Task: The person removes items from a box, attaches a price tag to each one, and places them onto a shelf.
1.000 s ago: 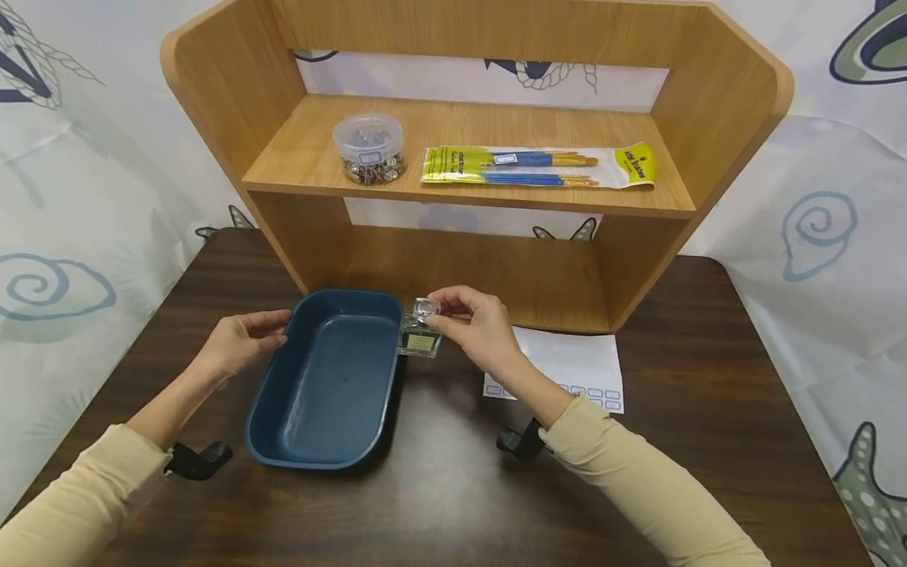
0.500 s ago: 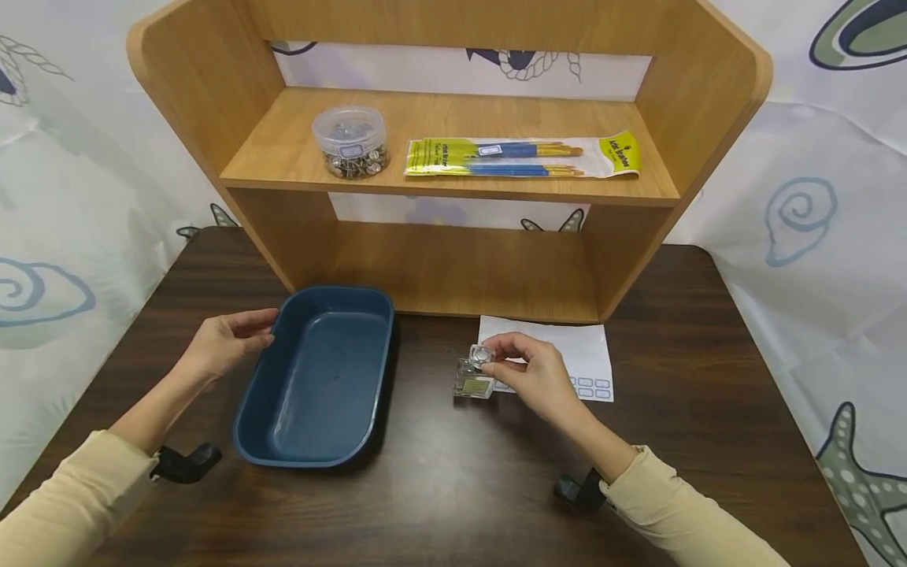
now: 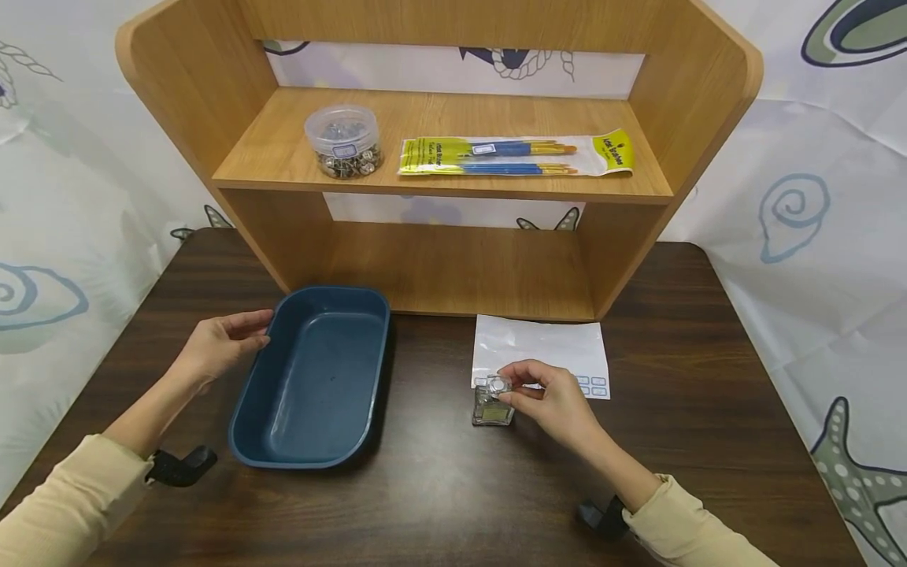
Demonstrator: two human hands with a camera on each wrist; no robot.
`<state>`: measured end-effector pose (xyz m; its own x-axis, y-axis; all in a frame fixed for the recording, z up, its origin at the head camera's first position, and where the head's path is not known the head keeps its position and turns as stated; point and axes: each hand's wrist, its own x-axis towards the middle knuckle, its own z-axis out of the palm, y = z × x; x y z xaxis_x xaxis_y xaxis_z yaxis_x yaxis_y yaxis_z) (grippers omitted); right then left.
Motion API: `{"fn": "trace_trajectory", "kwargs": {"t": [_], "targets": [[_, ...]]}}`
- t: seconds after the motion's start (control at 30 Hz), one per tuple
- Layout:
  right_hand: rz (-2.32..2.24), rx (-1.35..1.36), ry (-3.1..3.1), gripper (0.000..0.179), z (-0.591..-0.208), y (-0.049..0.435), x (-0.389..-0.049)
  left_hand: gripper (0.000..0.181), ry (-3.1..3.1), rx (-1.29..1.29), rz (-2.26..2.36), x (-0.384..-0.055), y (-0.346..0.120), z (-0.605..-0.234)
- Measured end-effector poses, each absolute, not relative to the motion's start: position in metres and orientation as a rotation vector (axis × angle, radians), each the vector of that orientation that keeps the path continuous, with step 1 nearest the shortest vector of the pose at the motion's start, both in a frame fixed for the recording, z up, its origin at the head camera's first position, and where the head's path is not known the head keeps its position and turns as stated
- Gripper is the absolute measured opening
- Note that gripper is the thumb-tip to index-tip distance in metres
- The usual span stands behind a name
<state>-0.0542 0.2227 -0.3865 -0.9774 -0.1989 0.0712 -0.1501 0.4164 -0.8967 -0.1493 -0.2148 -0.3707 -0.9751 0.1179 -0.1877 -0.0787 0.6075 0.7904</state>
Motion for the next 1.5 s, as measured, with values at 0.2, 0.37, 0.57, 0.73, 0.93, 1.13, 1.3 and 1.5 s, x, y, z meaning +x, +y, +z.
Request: {"fn": "trace_trajectory", "kwargs": {"t": [0.2,0.37,0.57,0.73,0.93,1.13,1.3,1.5], "targets": [[-1.635,-0.352,2.618,0.024,-0.389,0.226,-0.051,0.046,2.624,0.040,1.292,-0.149,-0.215,-0.370],[-1.661,-0.387,2.616,0.024,-0.391,0.226,-0.048,0.045,2.633,0.046,1.276,-0.149,-0.215,-0.371],[-1.682,-0.439,2.648,0.025,-0.392,0.226,-0.044,0.045,2.627,0.043,1.274,-0.149,-0.215,-0.371],[-1.688,-0.461,2.667,0.026,-0.393,0.226,-0.041,0.046,2.621,0.037,1.270,-0.148,-0.215,-0.371],[-1.704,-0.499,2.683,0.028,-0.396,0.227,-0.038,0.046,2.624,0.028,1.262,-0.148,-0.215,-0.371],[-1.713,-0.505,2.688,0.029,-0.399,0.227,-0.036,0.045,2.637,0.030,1.256,-0.149,-0.215,-0.371],[-1.699,-0.500,2.697,0.031,-0.399,0.228,-0.035,0.045,2.635,0.038,1.265,-0.148,-0.215,-0.372],[-1.703,-0.491,2.706,0.034,-0.396,0.229,-0.034,0.046,2.629,0.046,1.273,-0.148,-0.216,-0.372]]}}
